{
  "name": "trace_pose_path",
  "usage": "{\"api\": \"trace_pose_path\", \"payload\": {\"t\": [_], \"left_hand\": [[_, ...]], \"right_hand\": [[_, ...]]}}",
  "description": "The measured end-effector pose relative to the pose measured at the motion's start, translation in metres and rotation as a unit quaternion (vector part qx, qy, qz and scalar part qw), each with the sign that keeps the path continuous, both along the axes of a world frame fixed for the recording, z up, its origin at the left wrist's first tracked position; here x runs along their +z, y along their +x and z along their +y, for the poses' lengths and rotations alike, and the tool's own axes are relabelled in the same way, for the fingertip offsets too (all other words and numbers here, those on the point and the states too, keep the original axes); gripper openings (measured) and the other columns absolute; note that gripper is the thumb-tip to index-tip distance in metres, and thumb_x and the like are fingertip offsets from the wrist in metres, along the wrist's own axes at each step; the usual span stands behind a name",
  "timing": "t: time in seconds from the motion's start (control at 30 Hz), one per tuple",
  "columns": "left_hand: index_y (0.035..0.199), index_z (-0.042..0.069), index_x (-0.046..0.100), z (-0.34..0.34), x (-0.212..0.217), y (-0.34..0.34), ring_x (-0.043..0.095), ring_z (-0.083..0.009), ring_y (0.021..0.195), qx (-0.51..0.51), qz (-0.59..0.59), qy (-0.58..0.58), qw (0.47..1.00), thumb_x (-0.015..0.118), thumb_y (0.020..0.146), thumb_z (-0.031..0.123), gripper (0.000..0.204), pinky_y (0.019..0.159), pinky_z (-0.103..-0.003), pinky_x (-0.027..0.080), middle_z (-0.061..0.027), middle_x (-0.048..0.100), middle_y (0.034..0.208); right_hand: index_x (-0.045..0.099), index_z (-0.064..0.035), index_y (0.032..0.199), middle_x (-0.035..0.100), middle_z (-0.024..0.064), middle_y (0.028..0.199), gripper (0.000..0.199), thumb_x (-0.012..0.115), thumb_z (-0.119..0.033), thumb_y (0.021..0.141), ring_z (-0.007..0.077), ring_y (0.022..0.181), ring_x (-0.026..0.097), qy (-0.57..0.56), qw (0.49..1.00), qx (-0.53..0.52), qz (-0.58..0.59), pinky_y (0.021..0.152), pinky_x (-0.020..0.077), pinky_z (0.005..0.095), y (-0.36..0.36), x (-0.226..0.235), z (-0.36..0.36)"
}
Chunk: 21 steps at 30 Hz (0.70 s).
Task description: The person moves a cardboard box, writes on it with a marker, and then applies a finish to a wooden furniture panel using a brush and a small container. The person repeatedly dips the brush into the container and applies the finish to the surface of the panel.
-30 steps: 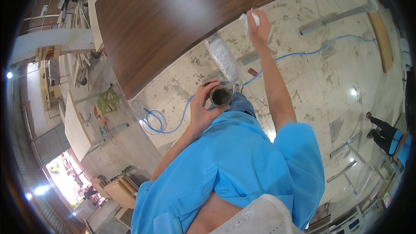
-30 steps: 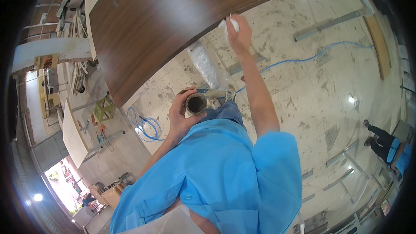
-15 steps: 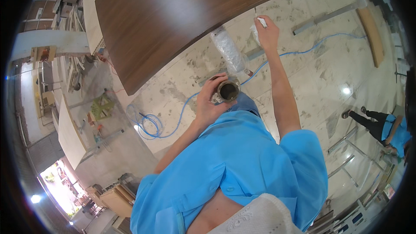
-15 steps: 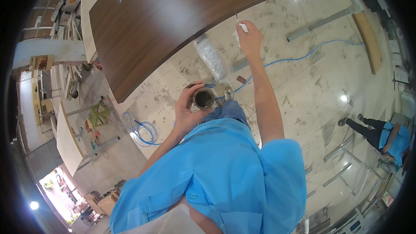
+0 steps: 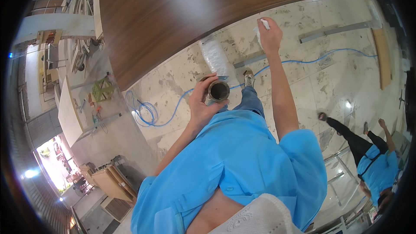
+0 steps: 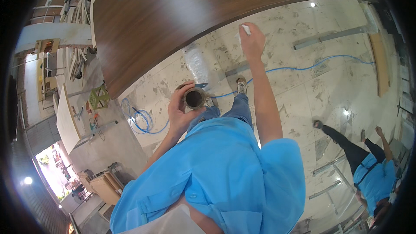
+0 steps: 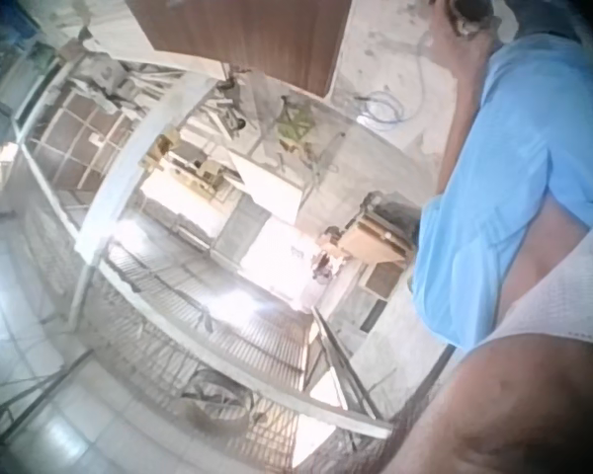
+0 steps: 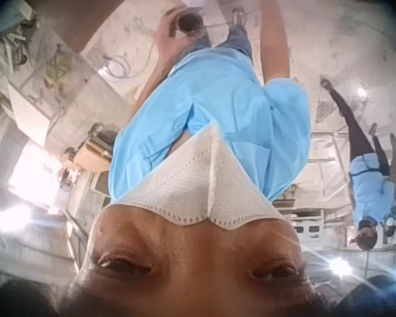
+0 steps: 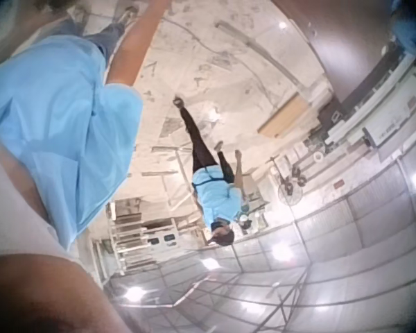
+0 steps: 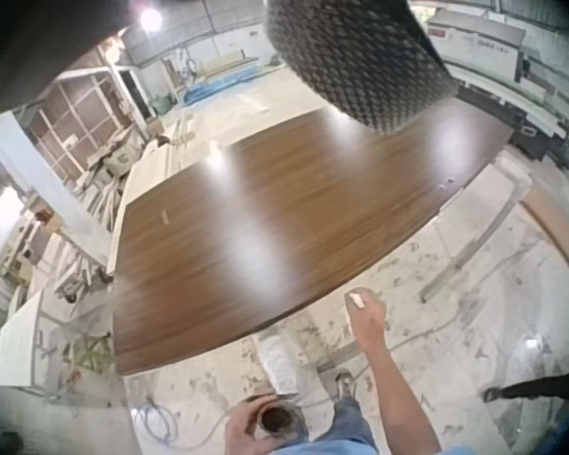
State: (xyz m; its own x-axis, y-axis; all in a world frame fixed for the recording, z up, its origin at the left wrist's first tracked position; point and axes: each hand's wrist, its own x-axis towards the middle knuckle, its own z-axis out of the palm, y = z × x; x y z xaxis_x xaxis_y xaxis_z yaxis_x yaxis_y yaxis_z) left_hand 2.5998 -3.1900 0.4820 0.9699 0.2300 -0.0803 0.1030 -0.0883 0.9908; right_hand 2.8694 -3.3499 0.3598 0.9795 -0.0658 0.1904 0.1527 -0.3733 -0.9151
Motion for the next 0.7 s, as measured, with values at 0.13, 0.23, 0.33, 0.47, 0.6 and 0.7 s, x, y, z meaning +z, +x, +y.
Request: {"api": "trace_pose_path", "payload": {"t": [0.13, 0.23, 0.33, 0.47, 0.6, 0.7], "left_hand": [[0.140, 0.002, 0.056, -0.030, 0.006, 0.024, 0.053, -0.0229, 0.136, 0.001, -0.003, 0.002, 1.000, 0.088, 0.070, -0.005, 0.078, 0.115, -0.037, 0.044, -0.0133, 0.048, 0.151], [0.140, 0.003, 0.056, -0.044, 0.009, 0.038, 0.053, -0.0231, 0.137, -0.006, -0.010, 0.010, 1.000, 0.089, 0.070, -0.004, 0.078, 0.116, -0.037, 0.044, -0.0134, 0.048, 0.151], [0.138, 0.005, 0.059, -0.054, 0.009, 0.045, 0.056, -0.0246, 0.133, 0.015, -0.028, 0.027, 0.999, 0.090, 0.071, 0.001, 0.073, 0.112, -0.037, 0.049, -0.0139, 0.052, 0.148], [0.140, 0.004, 0.057, -0.062, 0.009, 0.047, 0.052, -0.0231, 0.137, 0.021, -0.022, 0.001, 1.000, 0.090, 0.070, -0.003, 0.077, 0.116, -0.038, 0.044, -0.0135, 0.049, 0.151], [0.139, 0.004, 0.058, -0.066, 0.010, 0.051, 0.055, -0.0240, 0.134, 0.020, -0.029, 0.036, 0.999, 0.090, 0.071, 0.000, 0.075, 0.113, -0.038, 0.047, -0.0139, 0.051, 0.149], [0.137, 0.005, 0.061, -0.067, 0.011, 0.053, 0.059, -0.0262, 0.131, 0.027, -0.046, 0.058, 0.997, 0.091, 0.071, 0.004, 0.072, 0.108, -0.038, 0.053, -0.0149, 0.054, 0.147]], "right_hand": [[0.075, -0.0051, 0.103, 0.074, 0.0165, 0.099, 0.018, 0.074, -0.017, 0.090, 0.0357, 0.090, 0.071, -0.009, 0.989, 0.141, -0.051, 0.080, 0.0553, 0.0412, -0.006, 0.003, 0.006], [0.074, -0.0048, 0.101, 0.074, 0.0159, 0.098, 0.018, 0.074, -0.018, 0.089, 0.0352, 0.089, 0.071, -0.024, 0.987, 0.150, -0.049, 0.079, 0.0555, 0.0415, -0.001, 0.001, 0.005], [0.074, -0.0056, 0.101, 0.074, 0.0156, 0.098, 0.017, 0.075, -0.018, 0.089, 0.0357, 0.089, 0.071, -0.016, 1.000, 0.026, 0.000, 0.078, 0.0555, 0.0415, 0.009, 0.001, -0.010], [0.074, -0.0053, 0.099, 0.073, 0.0160, 0.096, 0.017, 0.075, -0.019, 0.089, 0.0362, 0.087, 0.070, -0.003, 0.996, 0.065, -0.055, 0.077, 0.0550, 0.0421, 0.008, 0.004, -0.008], [0.073, -0.0042, 0.097, 0.072, 0.0158, 0.094, 0.018, 0.075, -0.020, 0.089, 0.0363, 0.086, 0.070, -0.022, 0.990, 0.130, -0.056, 0.076, 0.0545, 0.0431, 0.001, 0.005, 0.008], [0.073, -0.0049, 0.098, 0.072, 0.0149, 0.095, 0.019, 0.075, -0.021, 0.089, 0.0367, 0.085, 0.069, -0.034, 0.996, 0.082, -0.021, 0.076, 0.0542, 0.0436, 0.003, 0.003, 0.005]]}}
